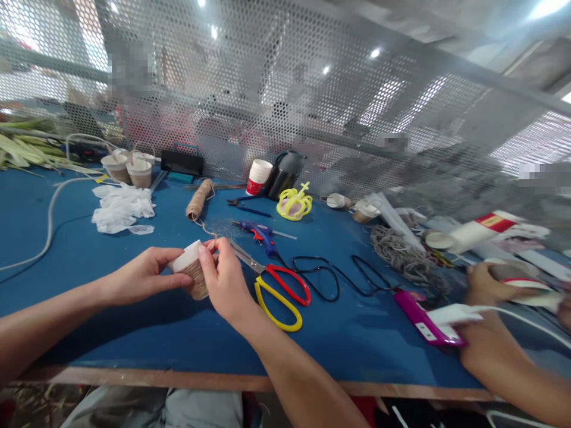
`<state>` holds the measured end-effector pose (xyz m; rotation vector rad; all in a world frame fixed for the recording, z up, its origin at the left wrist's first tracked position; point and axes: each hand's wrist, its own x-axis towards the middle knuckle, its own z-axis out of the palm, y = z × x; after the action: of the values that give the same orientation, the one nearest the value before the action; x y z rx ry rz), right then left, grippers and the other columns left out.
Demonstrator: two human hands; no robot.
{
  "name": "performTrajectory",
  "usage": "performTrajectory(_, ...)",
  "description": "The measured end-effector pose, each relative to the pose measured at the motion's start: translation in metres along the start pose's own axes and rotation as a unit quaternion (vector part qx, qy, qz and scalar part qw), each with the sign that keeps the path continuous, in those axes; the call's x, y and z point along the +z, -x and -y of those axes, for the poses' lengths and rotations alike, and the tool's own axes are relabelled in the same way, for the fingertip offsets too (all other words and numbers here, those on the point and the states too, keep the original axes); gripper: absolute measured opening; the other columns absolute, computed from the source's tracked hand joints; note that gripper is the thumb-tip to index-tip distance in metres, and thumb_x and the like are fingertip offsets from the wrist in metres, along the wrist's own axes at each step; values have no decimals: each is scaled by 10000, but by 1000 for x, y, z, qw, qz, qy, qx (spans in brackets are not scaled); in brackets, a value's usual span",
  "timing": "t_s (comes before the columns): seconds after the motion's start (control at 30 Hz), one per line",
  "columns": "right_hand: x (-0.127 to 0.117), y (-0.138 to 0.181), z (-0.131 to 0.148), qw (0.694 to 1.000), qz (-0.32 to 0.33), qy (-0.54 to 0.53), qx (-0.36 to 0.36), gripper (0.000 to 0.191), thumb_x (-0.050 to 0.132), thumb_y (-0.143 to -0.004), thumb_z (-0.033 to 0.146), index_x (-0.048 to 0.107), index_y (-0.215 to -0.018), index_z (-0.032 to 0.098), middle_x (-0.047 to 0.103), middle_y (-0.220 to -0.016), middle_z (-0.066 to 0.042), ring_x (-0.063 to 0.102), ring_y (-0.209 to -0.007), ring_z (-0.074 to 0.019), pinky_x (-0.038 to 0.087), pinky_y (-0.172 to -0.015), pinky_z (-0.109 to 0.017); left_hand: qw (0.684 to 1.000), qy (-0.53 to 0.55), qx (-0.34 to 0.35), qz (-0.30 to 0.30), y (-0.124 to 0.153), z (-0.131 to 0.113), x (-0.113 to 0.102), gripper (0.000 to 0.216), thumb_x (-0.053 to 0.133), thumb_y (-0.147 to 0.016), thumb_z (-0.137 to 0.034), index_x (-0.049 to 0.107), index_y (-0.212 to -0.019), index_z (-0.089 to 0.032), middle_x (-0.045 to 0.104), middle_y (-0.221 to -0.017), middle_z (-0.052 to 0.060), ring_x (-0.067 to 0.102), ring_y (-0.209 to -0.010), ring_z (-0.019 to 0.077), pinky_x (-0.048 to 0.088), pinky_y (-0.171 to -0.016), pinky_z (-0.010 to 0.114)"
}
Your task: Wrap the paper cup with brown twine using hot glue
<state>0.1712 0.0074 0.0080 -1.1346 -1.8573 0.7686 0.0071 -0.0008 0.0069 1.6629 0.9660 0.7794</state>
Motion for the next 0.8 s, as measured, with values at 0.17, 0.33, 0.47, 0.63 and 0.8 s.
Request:
performTrajectory(0.17, 6, 1, -4, 996, -26, 72, -39, 128, 345, -891, 304, 404, -846, 199, 538, -825, -55, 542, -776, -176, 445, -716, -332, 1000, 28, -11, 7, 0, 0, 3, 228, 599, -704, -288, 587, -829, -97, 626, -779, 23, 554, -734, 148, 447, -710, 253)
performTrajectory(0.33, 11, 1, -8, 988, -36, 112, -97, 106, 352, -887, 282, 374, -814, 209, 520, -865, -78, 537, -801, -186, 452, -725, -348, 998, 57, -27, -11, 0, -8, 3, 208, 581, -699, -310, 539, -784, -124, 601, -730, 3, 559, -693, 137, 452, -664, 241)
performTrajectory(0.47, 11, 2, -7, 979, -38, 148, -133, 93, 359, -878, 244, 347, -789, 220, 519, -912, -103, 534, -879, -203, 452, -755, -361, 998, 60, -32, -19, 0, -9, 2, 204, 536, -703, -310, 543, -760, -115, 568, -723, 4, 533, -686, 132, 444, -675, 250)
performTrajectory(0.63, 12, 2, -7, 974, -38, 169, -146, 86, 360, -875, 236, 346, -792, 220, 522, -915, -115, 538, -884, -212, 459, -748, -362, 998, 46, -40, -32, -2, -5, 1, 163, 530, -680, -273, 546, -724, -117, 541, -686, -9, 501, -666, 121, 426, -665, 242)
performTrajectory(0.8, 12, 1, -7, 977, -36, 167, -131, 91, 362, -875, 251, 356, -790, 221, 522, -912, -109, 543, -878, -212, 459, -751, -373, 993, 111, -45, -19, -3, -1, 2, 149, 542, -673, -256, 547, -737, -121, 578, -715, 2, 544, -705, 140, 452, -725, 275)
